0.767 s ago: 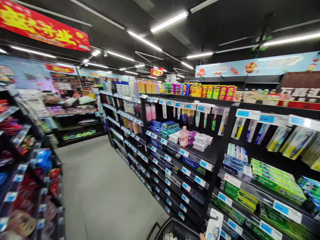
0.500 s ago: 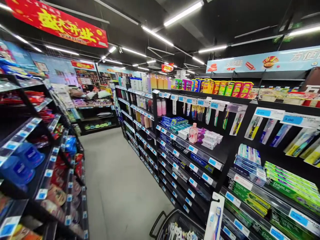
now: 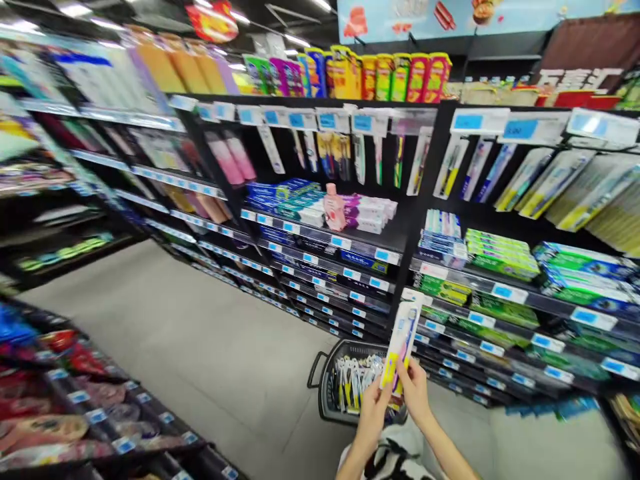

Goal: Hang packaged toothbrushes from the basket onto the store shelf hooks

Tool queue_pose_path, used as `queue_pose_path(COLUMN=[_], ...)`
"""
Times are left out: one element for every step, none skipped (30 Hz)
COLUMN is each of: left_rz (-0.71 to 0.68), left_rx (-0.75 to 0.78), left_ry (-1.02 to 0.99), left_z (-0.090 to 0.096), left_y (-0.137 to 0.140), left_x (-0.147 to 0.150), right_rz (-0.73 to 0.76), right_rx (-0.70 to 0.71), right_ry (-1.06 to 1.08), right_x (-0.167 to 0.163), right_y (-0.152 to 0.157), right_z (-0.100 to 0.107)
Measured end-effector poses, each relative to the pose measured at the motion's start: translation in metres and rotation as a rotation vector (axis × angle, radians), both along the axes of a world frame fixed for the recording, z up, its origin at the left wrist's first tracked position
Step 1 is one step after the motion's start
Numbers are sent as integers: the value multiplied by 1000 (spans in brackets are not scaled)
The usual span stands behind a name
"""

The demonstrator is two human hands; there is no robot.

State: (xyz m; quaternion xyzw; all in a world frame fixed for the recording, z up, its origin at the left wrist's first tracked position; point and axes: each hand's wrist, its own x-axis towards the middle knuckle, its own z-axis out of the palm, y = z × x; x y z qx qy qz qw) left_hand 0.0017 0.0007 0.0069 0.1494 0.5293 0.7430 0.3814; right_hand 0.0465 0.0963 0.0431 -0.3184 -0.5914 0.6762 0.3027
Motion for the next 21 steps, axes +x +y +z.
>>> queue_pose_path(left_rz=[0,3,8,11,12,12,10,4,-6,-13,-17,-17,-12,-3,7,11,5,3,8,17,26], left_rx=[-29,-53,-67,-74,-79,-85,-89,-92,-92,-91,-90,-89,-89,-91,-96,-105,-118,-133,-147,-157,-163], left_ry=[-7,-14,-21,-27,-32,-36,-38,-37,-34,-30,-27,-27,-27,-28,-27,-24,-22,-25,-38,-61,-89], left_z=[2,4,6,7,8,8,9,9,10,10,11,12,13,13,13,13,11,9,6,2,-2], left_y=[-1,-1,-2,-2,-3,-3,-3,-3,-2,-2,-2,-2,-1,-1,-1,-2,-2,-2,-2,-2,-2], left_x=[-1,-2,-2,-2,-2,-2,-1,0,1,2,4,5,6,6,6,6,6,5,4,3,2], right_rz=[15,31,43,53,60,63,60,54,45,33,18,4,-5,-7,-1,6,8,3,-10,-31,-58], right_rx=[-10,-23,-35,-45,-52,-56,-59,-62,-67,-73,-79,-81,-79,-73,-64,-51,-36,-19,2,26,52], right_ry=[21,39,53,66,78,93,112,133,155,175,192,200,199,192,182,174,174,182,197,216,240], right_x=[-1,-1,-1,0,1,2,3,4,4,4,4,4,5,6,7,8,9,9,9,9,7], right_y=[-1,-2,-2,-2,-1,-1,0,0,1,2,3,4,4,4,5,6,8,11,16,23,33], right_z=[3,4,4,3,1,0,-2,-3,-3,-3,-3,-2,-1,0,1,2,3,4,7,10,15])
